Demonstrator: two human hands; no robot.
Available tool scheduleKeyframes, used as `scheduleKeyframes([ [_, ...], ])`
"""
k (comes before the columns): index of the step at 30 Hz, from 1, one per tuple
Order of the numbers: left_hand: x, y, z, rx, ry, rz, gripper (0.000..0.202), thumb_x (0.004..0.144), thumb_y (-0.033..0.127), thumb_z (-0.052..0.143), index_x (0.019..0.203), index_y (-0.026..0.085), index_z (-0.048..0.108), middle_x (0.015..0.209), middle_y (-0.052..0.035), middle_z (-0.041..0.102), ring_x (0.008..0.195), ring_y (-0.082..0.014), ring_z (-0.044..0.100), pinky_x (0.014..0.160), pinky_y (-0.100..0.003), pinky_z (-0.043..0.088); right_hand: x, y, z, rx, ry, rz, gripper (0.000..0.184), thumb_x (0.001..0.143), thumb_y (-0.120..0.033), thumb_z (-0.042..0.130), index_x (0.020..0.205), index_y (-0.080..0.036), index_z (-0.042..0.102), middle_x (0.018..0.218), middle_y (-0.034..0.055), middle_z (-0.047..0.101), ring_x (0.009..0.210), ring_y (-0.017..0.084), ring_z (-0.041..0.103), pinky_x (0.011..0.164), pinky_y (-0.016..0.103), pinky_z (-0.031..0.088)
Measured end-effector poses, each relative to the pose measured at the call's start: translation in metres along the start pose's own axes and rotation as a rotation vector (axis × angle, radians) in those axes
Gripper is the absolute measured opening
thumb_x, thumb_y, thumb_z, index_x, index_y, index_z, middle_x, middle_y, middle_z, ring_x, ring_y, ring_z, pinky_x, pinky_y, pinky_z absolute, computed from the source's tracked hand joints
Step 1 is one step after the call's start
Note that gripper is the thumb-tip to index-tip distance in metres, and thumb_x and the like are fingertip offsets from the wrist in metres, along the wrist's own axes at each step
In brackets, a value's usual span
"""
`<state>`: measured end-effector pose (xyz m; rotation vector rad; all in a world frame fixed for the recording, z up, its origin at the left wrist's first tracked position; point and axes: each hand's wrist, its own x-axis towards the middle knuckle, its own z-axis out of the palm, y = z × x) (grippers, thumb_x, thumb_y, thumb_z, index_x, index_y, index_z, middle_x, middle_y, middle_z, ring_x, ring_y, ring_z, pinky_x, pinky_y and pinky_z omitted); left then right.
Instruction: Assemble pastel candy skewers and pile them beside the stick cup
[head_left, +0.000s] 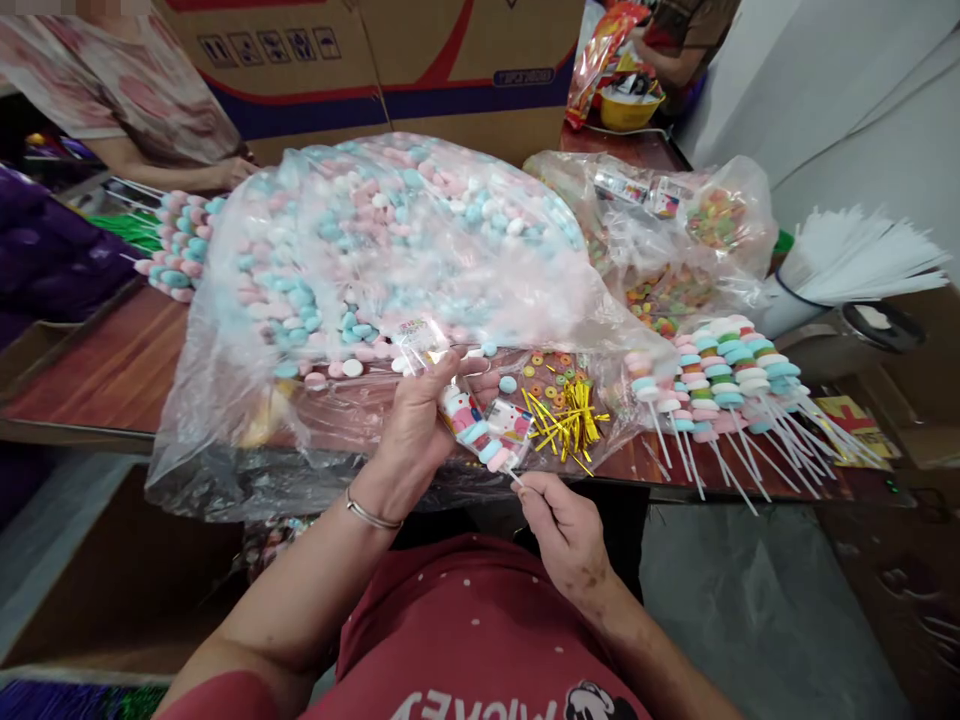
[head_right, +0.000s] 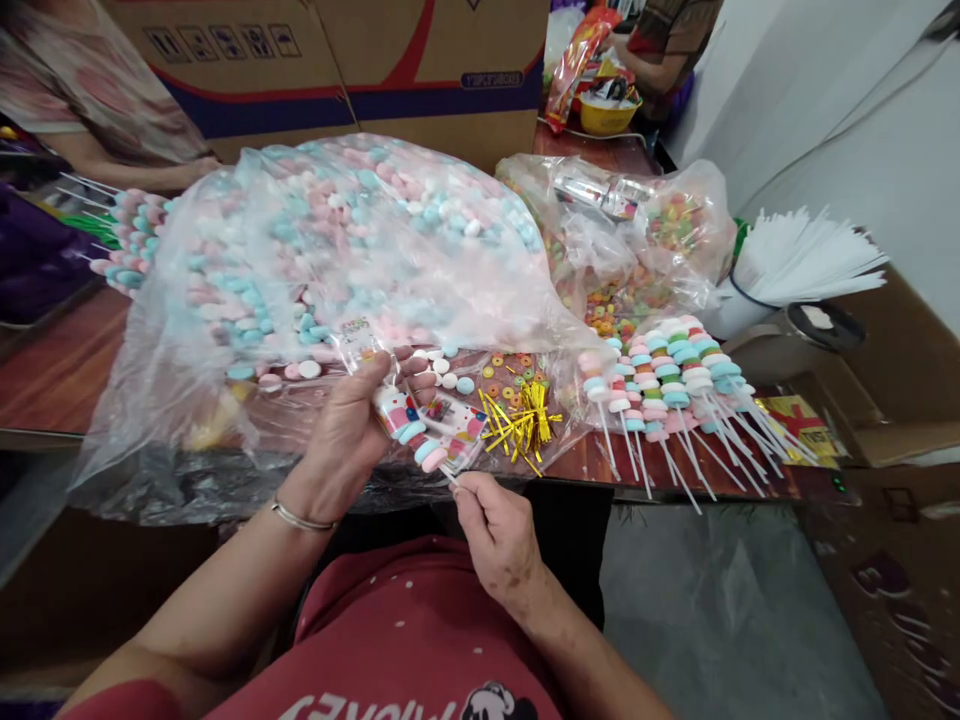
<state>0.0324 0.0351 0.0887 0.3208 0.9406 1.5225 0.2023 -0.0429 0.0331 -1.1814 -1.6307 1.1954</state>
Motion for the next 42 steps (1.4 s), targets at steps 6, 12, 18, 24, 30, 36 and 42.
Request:
scheduleKeyframes([
  [6, 0.005, -0.012, 0.001, -0.103, -0.122, -0.077, 0.033, 0.062, 0.025, 0.083, 0.084, 0.012, 0.062, 0.057, 0.0042, 0.057, 0.041, -0.0046, 0.048, 0.037, -0.015, 0.038, -0.004, 0.001, 0.017, 0.532, -0.186, 0.363, 0.021, 0.091, -0.035, 0.046, 0.08, -0.019, 0.055, 0.044, -0.0099, 0.036, 0.038, 0.006, 0.026, 0.039, 0.019, 0.021],
  [12, -0.007, -0.034, 0.005, -0.043, -0.217, -0.047, 0.039, 0.062, 0.031, 0.085, 0.086, 0.014, 0.058, 0.053, 0.0075, 0.05, 0.039, -0.0044, 0.042, 0.037, -0.015, 0.032, 0.008, -0.004, 0.025, 0.727, -0.15, 0.438, 0.015, 0.083, -0.029, 0.047, 0.072, -0.02, 0.051, 0.039, -0.0118, 0.031, 0.034, 0.006, 0.019, 0.036, 0.02, 0.018],
  [18, -0.023, -0.053, -0.003, 0.116, -0.24, -0.055, 0.039, 0.063, 0.034, 0.084, 0.087, 0.013, 0.061, 0.06, 0.0014, 0.062, 0.052, -0.0092, 0.056, 0.051, -0.02, 0.044, 0.019, 0.001, 0.008, 0.0, 0.026, 0.049, 0.021, 0.089, -0.034, 0.047, 0.076, -0.019, 0.055, 0.054, -0.0066, 0.039, 0.047, 0.007, 0.034, 0.048, 0.021, 0.029],
  [24, -0.001, -0.027, -0.013, -0.012, -0.179, 0.059, 0.05, 0.055, 0.045, 0.088, 0.087, 0.015, 0.066, 0.079, -0.0053, 0.073, 0.072, -0.0197, 0.069, 0.065, -0.029, 0.054, 0.018, 0.001, 0.003, -0.201, 0.01, -0.064, 0.026, 0.092, -0.033, 0.043, 0.075, -0.019, 0.057, 0.058, -0.004, 0.044, 0.051, 0.008, 0.041, 0.051, 0.021, 0.033],
  [30, 0.013, -0.021, -0.014, -0.115, -0.13, -0.066, 0.041, 0.062, 0.033, 0.085, 0.091, 0.012, 0.065, 0.063, 0.0029, 0.063, 0.054, -0.0099, 0.061, 0.057, -0.023, 0.052, 0.016, 0.0, 0.01, 0.09, -0.17, 0.106, 0.029, 0.094, -0.04, 0.04, 0.083, -0.019, 0.057, 0.054, -0.0066, 0.037, 0.048, 0.008, 0.034, 0.047, 0.021, 0.03],
  [36, 0.014, -0.017, -0.01, -0.079, 0.068, 0.076, 0.031, 0.061, 0.021, 0.083, 0.073, 0.014, 0.055, 0.056, 0.0056, 0.056, 0.047, -0.0075, 0.055, 0.047, -0.019, 0.046, 0.004, 0.011, 0.004, -0.02, -0.14, 0.127, 0.027, 0.094, -0.041, 0.043, 0.089, -0.019, 0.057, 0.058, -0.0056, 0.04, 0.052, 0.009, 0.038, 0.051, 0.021, 0.032],
  [42, -0.004, -0.032, 0.001, -0.053, -0.032, 0.101, 0.036, 0.063, 0.027, 0.084, 0.07, 0.016, 0.05, 0.052, 0.0076, 0.051, 0.04, -0.0041, 0.044, 0.038, -0.016, 0.035, 0.001, 0.015, 0.015, -0.025, -0.087, 0.102, 0.032, 0.097, -0.042, 0.036, 0.082, -0.02, 0.054, 0.056, -0.0059, 0.036, 0.049, 0.009, 0.034, 0.048, 0.022, 0.028],
])
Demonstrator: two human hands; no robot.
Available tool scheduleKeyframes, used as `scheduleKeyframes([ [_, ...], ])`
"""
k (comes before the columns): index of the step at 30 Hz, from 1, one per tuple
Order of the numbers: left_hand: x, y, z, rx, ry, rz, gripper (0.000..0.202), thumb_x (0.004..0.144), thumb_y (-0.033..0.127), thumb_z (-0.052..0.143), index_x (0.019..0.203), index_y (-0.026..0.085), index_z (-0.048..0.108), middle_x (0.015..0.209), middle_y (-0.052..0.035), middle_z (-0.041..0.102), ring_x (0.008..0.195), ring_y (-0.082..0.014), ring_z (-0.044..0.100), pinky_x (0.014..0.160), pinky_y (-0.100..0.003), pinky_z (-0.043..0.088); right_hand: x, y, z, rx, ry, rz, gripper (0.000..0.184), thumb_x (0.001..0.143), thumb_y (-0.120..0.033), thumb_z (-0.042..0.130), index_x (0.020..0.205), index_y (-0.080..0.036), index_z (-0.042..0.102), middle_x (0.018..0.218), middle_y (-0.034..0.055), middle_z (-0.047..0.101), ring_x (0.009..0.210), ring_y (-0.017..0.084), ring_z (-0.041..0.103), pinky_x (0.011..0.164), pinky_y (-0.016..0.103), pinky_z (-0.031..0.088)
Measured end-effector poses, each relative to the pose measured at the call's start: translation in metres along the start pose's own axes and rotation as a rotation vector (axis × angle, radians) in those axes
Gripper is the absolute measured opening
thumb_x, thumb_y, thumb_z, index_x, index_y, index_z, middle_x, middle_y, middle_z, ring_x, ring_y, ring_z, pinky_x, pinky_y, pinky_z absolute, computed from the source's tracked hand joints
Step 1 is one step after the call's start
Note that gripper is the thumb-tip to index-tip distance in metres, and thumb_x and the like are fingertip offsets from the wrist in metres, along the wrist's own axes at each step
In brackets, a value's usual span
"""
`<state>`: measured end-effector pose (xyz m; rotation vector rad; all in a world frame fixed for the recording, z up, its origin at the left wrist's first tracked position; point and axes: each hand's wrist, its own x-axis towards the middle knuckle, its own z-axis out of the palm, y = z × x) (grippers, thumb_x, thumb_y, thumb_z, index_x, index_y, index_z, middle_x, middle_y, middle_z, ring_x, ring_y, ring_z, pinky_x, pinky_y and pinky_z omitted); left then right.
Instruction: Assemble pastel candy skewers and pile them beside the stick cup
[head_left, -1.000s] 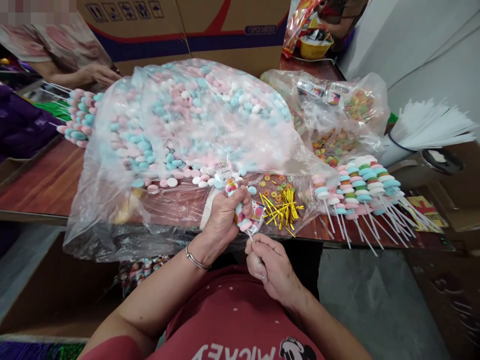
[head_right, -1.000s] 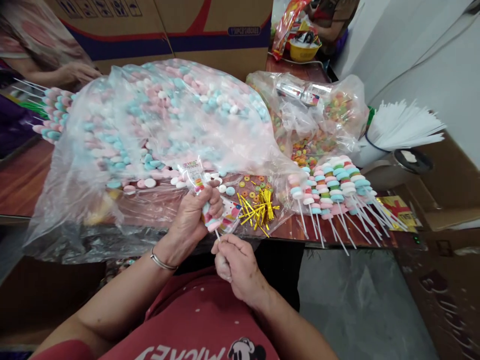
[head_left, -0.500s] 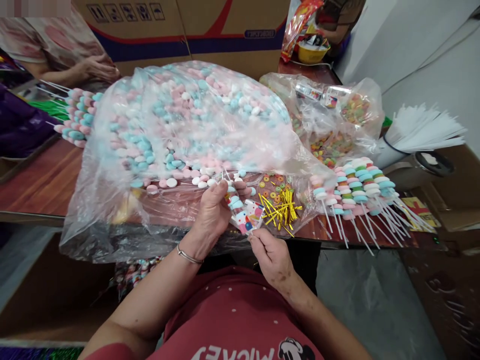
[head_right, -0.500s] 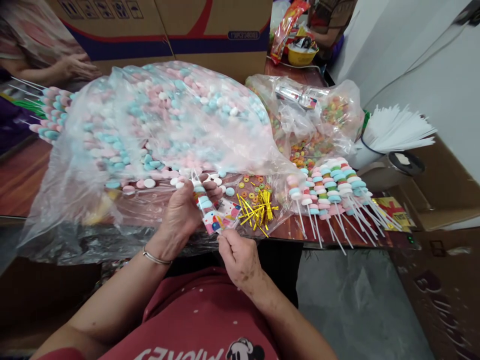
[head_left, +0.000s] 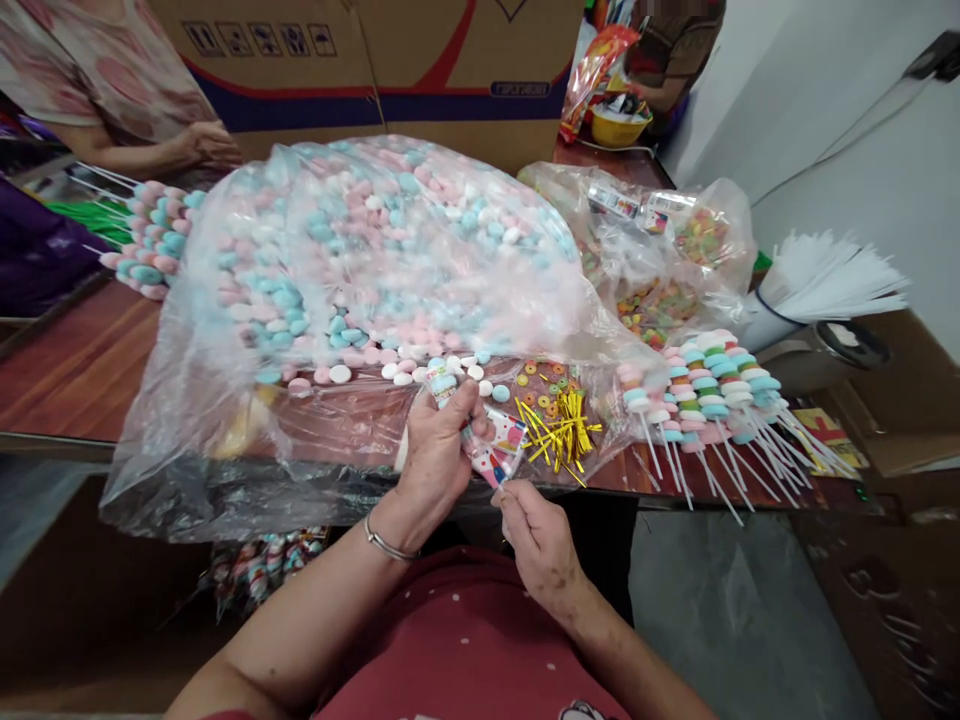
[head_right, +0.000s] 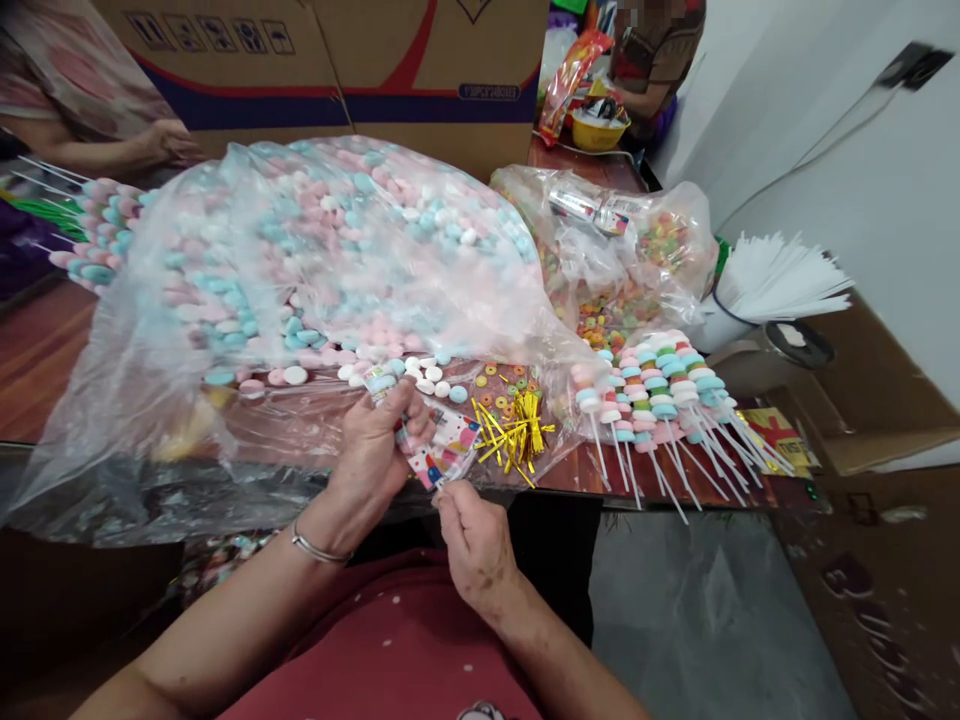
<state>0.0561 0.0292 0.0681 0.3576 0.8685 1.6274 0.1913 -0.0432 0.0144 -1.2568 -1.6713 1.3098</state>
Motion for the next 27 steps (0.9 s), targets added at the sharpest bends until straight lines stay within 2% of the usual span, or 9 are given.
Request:
scheduleKeyframes([
  [5, -0.015, -0.011, 0.007, -0.028, -0.057, -0.062, 0.037, 0.065, 0.03, 0.083, 0.069, 0.017, 0.049, 0.05, 0.0082, 0.049, 0.04, -0.0047, 0.043, 0.039, -0.018, 0.038, 0.004, -0.005, 0.01, 0.193, -0.02, 0.044, 0.036, 0.095, -0.049, 0.036, 0.077, -0.02, 0.048, 0.055, -0.0072, 0.032, 0.047, 0.008, 0.028, 0.044, 0.022, 0.024],
  [10, -0.022, -0.015, 0.008, -0.031, -0.111, -0.123, 0.041, 0.067, 0.033, 0.082, 0.064, 0.018, 0.044, 0.049, 0.009, 0.045, 0.038, -0.004, 0.041, 0.042, -0.019, 0.039, 0.009, -0.01, 0.014, 0.36, -0.011, 0.105, 0.043, 0.089, -0.058, 0.046, 0.067, -0.022, 0.037, 0.055, -0.0083, 0.029, 0.047, 0.006, 0.024, 0.042, 0.021, 0.021],
  [15, -0.026, -0.017, 0.003, 0.008, -0.182, -0.112, 0.031, 0.07, 0.032, 0.079, 0.073, 0.017, 0.052, 0.047, 0.0086, 0.048, 0.041, -0.0064, 0.045, 0.054, -0.024, 0.047, 0.011, -0.011, 0.014, 0.485, -0.041, 0.144, 0.046, 0.085, -0.063, 0.051, 0.068, -0.021, 0.04, 0.054, -0.0095, 0.027, 0.046, 0.005, 0.021, 0.041, 0.02, 0.019],
  [18, -0.027, -0.017, -0.003, 0.043, -0.253, -0.135, 0.026, 0.072, 0.033, 0.078, 0.078, 0.017, 0.058, 0.046, 0.0065, 0.05, 0.047, -0.0105, 0.053, 0.059, -0.026, 0.048, 0.011, -0.011, 0.014, 0.51, -0.049, 0.143, 0.045, 0.085, -0.063, 0.052, 0.073, -0.02, 0.045, 0.054, -0.01, 0.026, 0.045, 0.005, 0.02, 0.041, 0.021, 0.019],
  [22, -0.03, -0.021, -0.01, 0.128, -0.359, -0.231, 0.027, 0.072, 0.037, 0.077, 0.076, 0.015, 0.063, 0.049, 0.0006, 0.058, 0.05, -0.013, 0.055, 0.054, -0.024, 0.043, 0.012, -0.011, 0.014, 0.507, -0.048, 0.126, 0.048, 0.086, -0.065, 0.05, 0.069, -0.021, 0.042, 0.052, -0.0099, 0.025, 0.044, 0.005, 0.02, 0.041, 0.021, 0.019],
  [25, -0.036, -0.025, -0.014, 0.179, -0.337, -0.263, 0.034, 0.073, 0.047, 0.074, 0.069, 0.014, 0.064, 0.057, -0.0037, 0.062, 0.051, -0.0131, 0.053, 0.055, -0.025, 0.044, 0.014, -0.012, 0.009, 0.441, -0.073, 0.124, 0.052, 0.086, -0.069, 0.043, 0.065, -0.022, 0.038, 0.051, -0.0091, 0.025, 0.043, 0.005, 0.021, 0.041, 0.022, 0.02],
  [27, -0.038, -0.027, -0.017, 0.215, -0.288, -0.244, 0.04, 0.075, 0.053, 0.071, 0.063, 0.015, 0.062, 0.061, -0.0056, 0.064, 0.055, -0.0147, 0.055, 0.054, -0.025, 0.045, 0.016, -0.012, 0.004, 0.311, -0.127, 0.11, 0.049, 0.09, -0.063, 0.041, 0.066, -0.021, 0.042, 0.05, -0.0076, 0.031, 0.044, 0.006, 0.027, 0.042, 0.022, 0.024],
])
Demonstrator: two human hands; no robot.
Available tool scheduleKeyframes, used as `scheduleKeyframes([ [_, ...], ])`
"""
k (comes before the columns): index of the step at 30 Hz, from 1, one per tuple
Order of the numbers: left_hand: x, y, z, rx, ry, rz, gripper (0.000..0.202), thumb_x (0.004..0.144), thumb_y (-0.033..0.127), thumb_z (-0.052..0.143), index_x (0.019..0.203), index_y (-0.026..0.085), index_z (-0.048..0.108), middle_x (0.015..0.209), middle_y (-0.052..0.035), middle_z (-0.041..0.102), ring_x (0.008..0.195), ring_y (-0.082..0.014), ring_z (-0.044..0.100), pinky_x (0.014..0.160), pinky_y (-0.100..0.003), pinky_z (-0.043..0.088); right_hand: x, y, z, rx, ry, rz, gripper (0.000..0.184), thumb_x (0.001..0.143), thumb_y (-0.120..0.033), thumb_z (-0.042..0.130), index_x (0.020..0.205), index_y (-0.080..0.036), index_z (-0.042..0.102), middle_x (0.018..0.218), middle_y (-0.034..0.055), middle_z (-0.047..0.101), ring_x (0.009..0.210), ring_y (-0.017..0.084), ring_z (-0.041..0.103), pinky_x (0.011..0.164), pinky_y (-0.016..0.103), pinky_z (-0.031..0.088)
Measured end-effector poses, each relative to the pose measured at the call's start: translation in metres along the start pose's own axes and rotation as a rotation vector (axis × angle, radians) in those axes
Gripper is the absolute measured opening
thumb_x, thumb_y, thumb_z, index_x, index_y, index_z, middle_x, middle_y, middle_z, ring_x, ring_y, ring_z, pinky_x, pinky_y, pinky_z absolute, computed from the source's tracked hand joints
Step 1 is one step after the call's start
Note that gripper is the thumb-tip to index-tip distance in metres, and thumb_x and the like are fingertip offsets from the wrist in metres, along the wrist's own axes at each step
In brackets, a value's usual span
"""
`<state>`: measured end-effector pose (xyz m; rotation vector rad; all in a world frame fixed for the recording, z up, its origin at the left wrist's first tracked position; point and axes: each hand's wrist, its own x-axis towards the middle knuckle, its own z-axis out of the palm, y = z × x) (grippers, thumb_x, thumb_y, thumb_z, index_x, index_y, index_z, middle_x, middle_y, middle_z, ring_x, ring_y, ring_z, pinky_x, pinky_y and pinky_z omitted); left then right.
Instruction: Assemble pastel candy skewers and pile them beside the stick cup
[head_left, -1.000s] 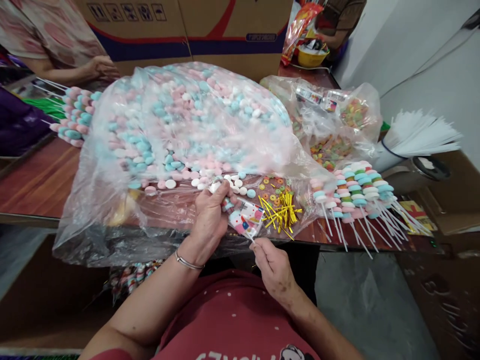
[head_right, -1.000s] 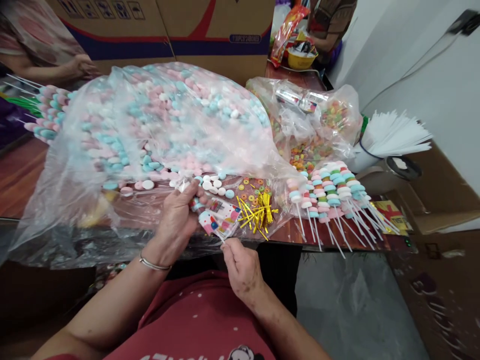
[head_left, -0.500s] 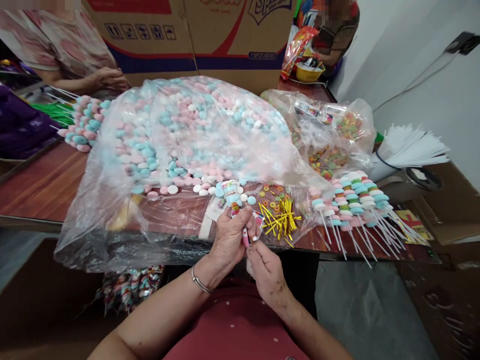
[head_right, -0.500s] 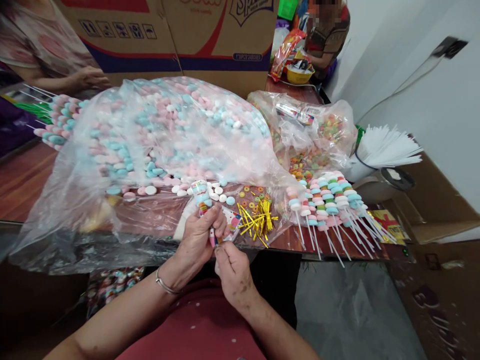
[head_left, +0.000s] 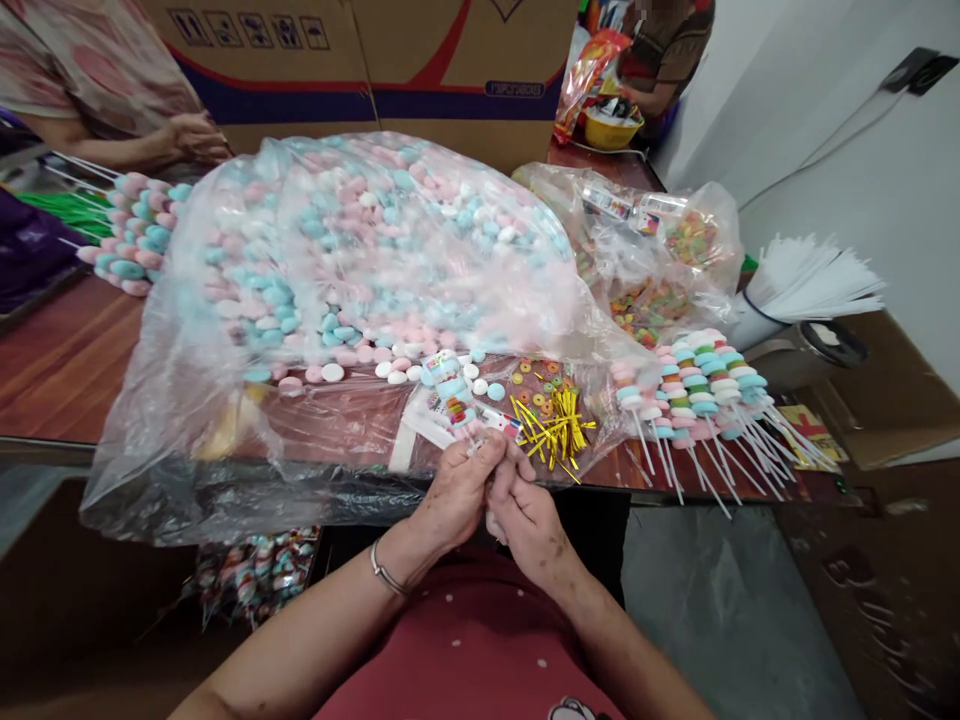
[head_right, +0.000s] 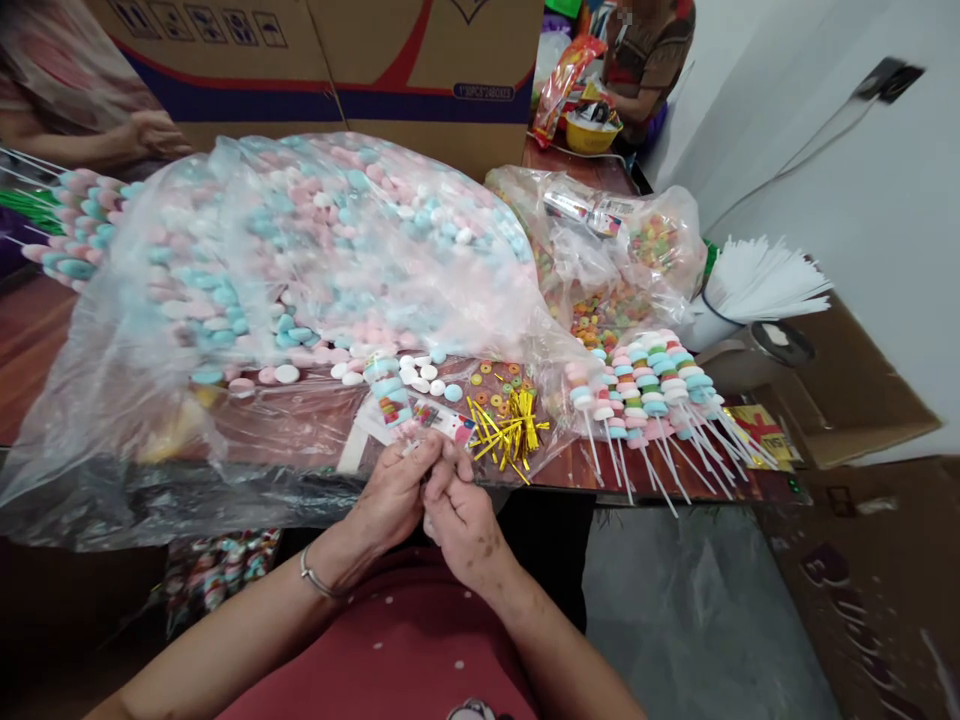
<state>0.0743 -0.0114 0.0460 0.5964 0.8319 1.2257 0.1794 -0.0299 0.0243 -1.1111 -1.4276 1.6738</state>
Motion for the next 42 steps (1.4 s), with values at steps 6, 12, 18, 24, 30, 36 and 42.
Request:
scheduleKeyframes([
  [6, -0.001, 0.001, -0.01, 0.211, 0.219, 0.197, 0.053, 0.083, 0.051, 0.064, 0.045, 0.018, 0.047, 0.044, 0.001, 0.045, 0.052, -0.0122, 0.05, 0.058, -0.023, 0.042, -0.01, -0.013, -0.011, -0.568, 0.315, -0.408, 0.025, 0.096, -0.025, 0.04, 0.086, -0.018, 0.062, 0.079, 0.0041, 0.061, 0.075, 0.015, 0.057, 0.072, 0.027, 0.046],
  [12, -0.013, 0.008, -0.005, 0.482, 0.194, 0.224, 0.028, 0.084, 0.038, 0.063, 0.065, 0.018, 0.063, 0.056, -0.0004, 0.057, 0.052, -0.0135, 0.046, 0.053, -0.025, 0.038, -0.011, -0.041, -0.01, -0.864, 0.357, -0.615, 0.037, 0.095, -0.037, 0.046, 0.12, -0.013, 0.058, 0.109, 0.014, 0.06, 0.099, 0.025, 0.053, 0.088, 0.042, 0.045],
  [18, -0.023, -0.009, -0.009, 0.872, 0.001, 0.424, 0.011, 0.075, 0.012, 0.059, 0.07, 0.019, 0.064, 0.069, -0.006, 0.066, 0.059, -0.018, 0.052, 0.061, -0.029, 0.042, -0.001, -0.05, -0.013, -0.929, 0.197, -0.571, 0.028, 0.098, -0.023, 0.037, 0.09, -0.014, 0.062, 0.091, 0.0109, 0.061, 0.088, 0.022, 0.05, 0.083, 0.038, 0.045],
  [24, -0.06, 0.053, 0.0, 1.245, -0.647, 0.215, 0.012, 0.089, 0.018, 0.055, 0.086, 0.019, 0.066, 0.07, -0.0026, 0.067, 0.057, -0.0145, 0.057, 0.058, -0.025, 0.042, 0.004, -0.03, -0.015, -1.082, 0.151, -0.624, 0.031, 0.1, -0.019, 0.033, 0.076, -0.018, 0.054, 0.073, 0.004, 0.057, 0.07, 0.017, 0.047, 0.065, 0.03, 0.04],
  [30, -0.051, 0.098, -0.018, 1.311, -0.407, 0.405, 0.028, 0.097, 0.025, 0.04, 0.117, 0.016, 0.057, 0.108, -0.0114, 0.067, 0.1, -0.0217, 0.06, 0.087, -0.034, 0.046, 0.003, -0.03, -0.008, -1.29, -0.012, -0.92, 0.031, 0.099, -0.017, 0.032, 0.083, -0.016, 0.059, 0.077, 0.0069, 0.061, 0.072, 0.02, 0.048, 0.069, 0.034, 0.037],
  [36, -0.004, 0.093, -0.051, 0.858, -0.901, -0.4, 0.039, 0.089, 0.046, 0.055, 0.116, 0.017, 0.059, 0.093, -0.0068, 0.068, 0.079, -0.0191, 0.062, 0.074, -0.029, 0.05, 0.0, -0.044, -0.003, -1.321, -0.108, -1.079, 0.025, 0.096, -0.016, 0.041, 0.078, -0.016, 0.058, 0.069, 0.0034, 0.054, 0.069, 0.019, 0.046, 0.068, 0.034, 0.034],
  [42, -0.005, 0.082, -0.052, 0.864, -0.945, -0.528, 0.031, 0.088, 0.048, 0.055, 0.091, 0.017, 0.058, 0.066, 0.0019, 0.054, 0.057, -0.0121, 0.05, 0.053, -0.023, 0.04, -0.007, -0.041, -0.007, -1.397, -0.163, -0.912, 0.026, 0.094, -0.013, 0.037, 0.076, -0.016, 0.055, 0.068, 0.0052, 0.055, 0.066, 0.02, 0.047, 0.065, 0.034, 0.034],
])
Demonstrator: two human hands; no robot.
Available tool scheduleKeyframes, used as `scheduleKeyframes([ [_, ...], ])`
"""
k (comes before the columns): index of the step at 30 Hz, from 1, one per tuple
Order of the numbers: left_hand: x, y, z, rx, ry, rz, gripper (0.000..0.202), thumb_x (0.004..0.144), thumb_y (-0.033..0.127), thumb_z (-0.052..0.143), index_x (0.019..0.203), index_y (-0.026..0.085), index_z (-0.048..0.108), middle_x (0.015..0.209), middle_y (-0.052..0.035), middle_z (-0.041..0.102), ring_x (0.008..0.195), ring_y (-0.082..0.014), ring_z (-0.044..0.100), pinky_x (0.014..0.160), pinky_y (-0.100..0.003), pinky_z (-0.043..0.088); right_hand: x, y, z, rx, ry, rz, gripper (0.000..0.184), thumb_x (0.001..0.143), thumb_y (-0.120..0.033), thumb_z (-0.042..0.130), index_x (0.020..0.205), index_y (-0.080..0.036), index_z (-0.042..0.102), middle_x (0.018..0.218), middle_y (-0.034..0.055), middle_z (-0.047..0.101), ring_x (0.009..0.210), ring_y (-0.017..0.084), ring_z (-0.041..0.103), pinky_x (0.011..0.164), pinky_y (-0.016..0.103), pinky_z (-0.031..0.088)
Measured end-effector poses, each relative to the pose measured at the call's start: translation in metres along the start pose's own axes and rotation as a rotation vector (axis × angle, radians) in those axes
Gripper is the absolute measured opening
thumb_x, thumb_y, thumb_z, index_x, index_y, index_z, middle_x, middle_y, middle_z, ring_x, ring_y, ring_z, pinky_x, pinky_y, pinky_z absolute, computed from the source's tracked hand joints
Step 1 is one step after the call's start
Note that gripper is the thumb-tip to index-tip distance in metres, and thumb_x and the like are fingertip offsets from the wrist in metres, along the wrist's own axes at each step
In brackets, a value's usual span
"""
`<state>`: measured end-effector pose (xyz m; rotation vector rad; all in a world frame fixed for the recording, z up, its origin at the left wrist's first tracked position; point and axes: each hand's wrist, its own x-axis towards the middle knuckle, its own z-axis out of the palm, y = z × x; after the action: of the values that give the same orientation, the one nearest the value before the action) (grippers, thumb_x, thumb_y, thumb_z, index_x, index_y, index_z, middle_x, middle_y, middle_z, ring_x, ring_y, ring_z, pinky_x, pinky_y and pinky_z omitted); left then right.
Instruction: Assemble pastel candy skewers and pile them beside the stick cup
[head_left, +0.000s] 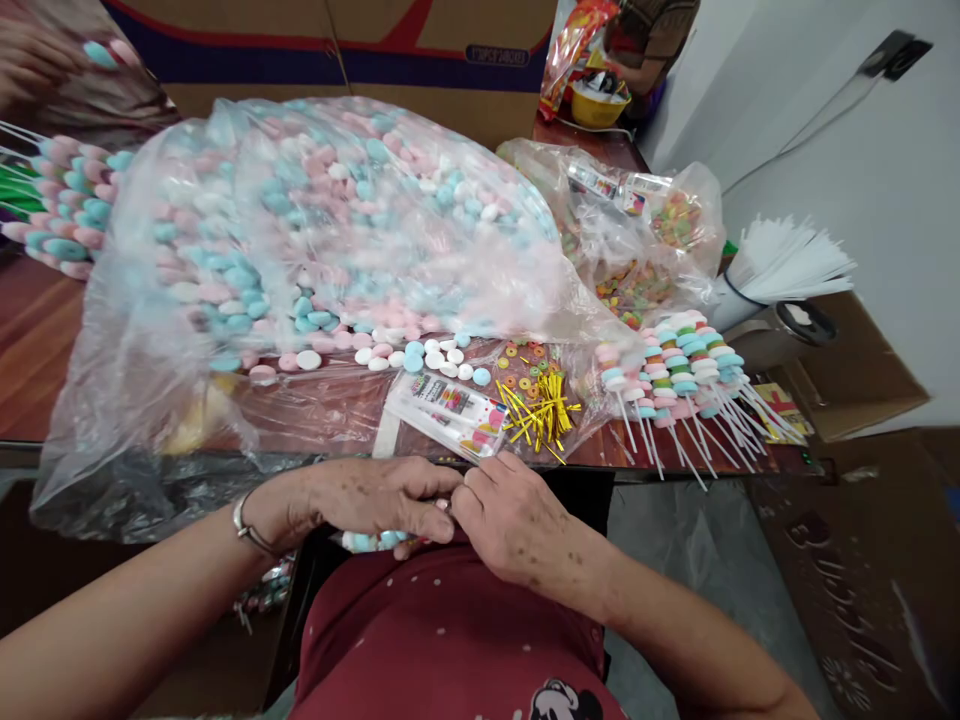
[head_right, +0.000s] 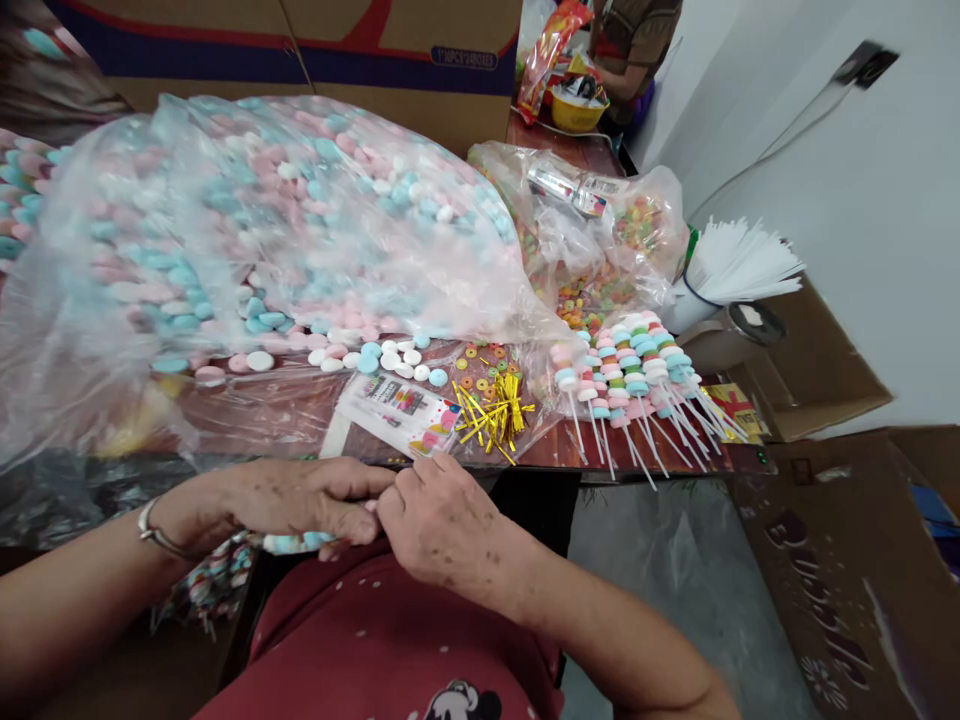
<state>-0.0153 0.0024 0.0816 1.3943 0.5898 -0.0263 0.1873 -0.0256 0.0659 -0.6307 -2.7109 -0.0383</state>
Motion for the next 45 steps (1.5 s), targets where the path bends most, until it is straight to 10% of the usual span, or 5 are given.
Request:
scheduleKeyframes([
  [6, 0.008, -0.015, 0.029, 1.017, 0.497, 0.205, 0.02, 0.093, 0.012, 0.04, 0.084, 0.015, 0.057, 0.079, -0.0066, 0.061, 0.066, -0.0163, 0.053, 0.061, -0.027, 0.044, -0.001, 0.015, -0.004, 0.299, -0.52, 0.223, 0.019, 0.093, -0.013, 0.044, 0.078, -0.015, 0.056, 0.071, 0.0034, 0.06, 0.061, 0.014, 0.047, 0.06, 0.029, 0.033],
  [14, 0.01, -0.015, 0.042, 1.494, 0.843, 0.588, 0.022, 0.094, 0.009, 0.038, 0.103, 0.01, 0.058, 0.085, -0.0116, 0.066, 0.077, -0.0198, 0.06, 0.069, -0.032, 0.051, -0.005, 0.037, -0.021, 0.935, -0.512, 0.441, 0.035, 0.098, -0.03, 0.039, 0.066, -0.018, 0.045, 0.06, -0.0057, 0.044, 0.056, 0.008, 0.038, 0.055, 0.022, 0.03],
  [20, 0.01, -0.024, 0.035, 0.731, 0.999, 0.427, 0.02, 0.092, 0.017, 0.047, 0.079, 0.015, 0.062, 0.064, -0.0023, 0.061, 0.056, -0.0112, 0.054, 0.053, -0.021, 0.043, -0.02, 0.07, -0.023, 0.24, -0.109, 0.535, 0.035, 0.1, -0.02, 0.028, 0.089, -0.014, 0.061, 0.088, 0.0092, 0.064, 0.081, 0.019, 0.051, 0.073, 0.03, 0.038],
  [26, 0.011, -0.011, 0.031, -0.412, 0.947, 0.183, 0.019, 0.078, 0.031, 0.066, 0.069, 0.015, 0.062, 0.064, -0.0013, 0.066, 0.048, -0.009, 0.056, 0.046, -0.019, 0.042, -0.025, 0.096, -0.016, -0.375, -0.233, 0.422, 0.018, 0.092, -0.012, 0.047, 0.09, -0.015, 0.064, 0.086, 0.0096, 0.065, 0.085, 0.025, 0.048, 0.074, 0.033, 0.034],
  [45, 0.026, -0.009, 0.032, -0.852, 0.883, 0.342, 0.026, 0.07, 0.031, 0.078, 0.068, 0.015, 0.058, 0.065, -0.0028, 0.07, 0.045, -0.0103, 0.057, 0.043, -0.019, 0.043, -0.028, 0.11, -0.015, -0.486, -0.122, 0.488, 0.026, 0.092, -0.007, 0.041, 0.084, -0.016, 0.063, 0.084, 0.011, 0.06, 0.086, 0.024, 0.049, 0.068, 0.032, 0.035],
])
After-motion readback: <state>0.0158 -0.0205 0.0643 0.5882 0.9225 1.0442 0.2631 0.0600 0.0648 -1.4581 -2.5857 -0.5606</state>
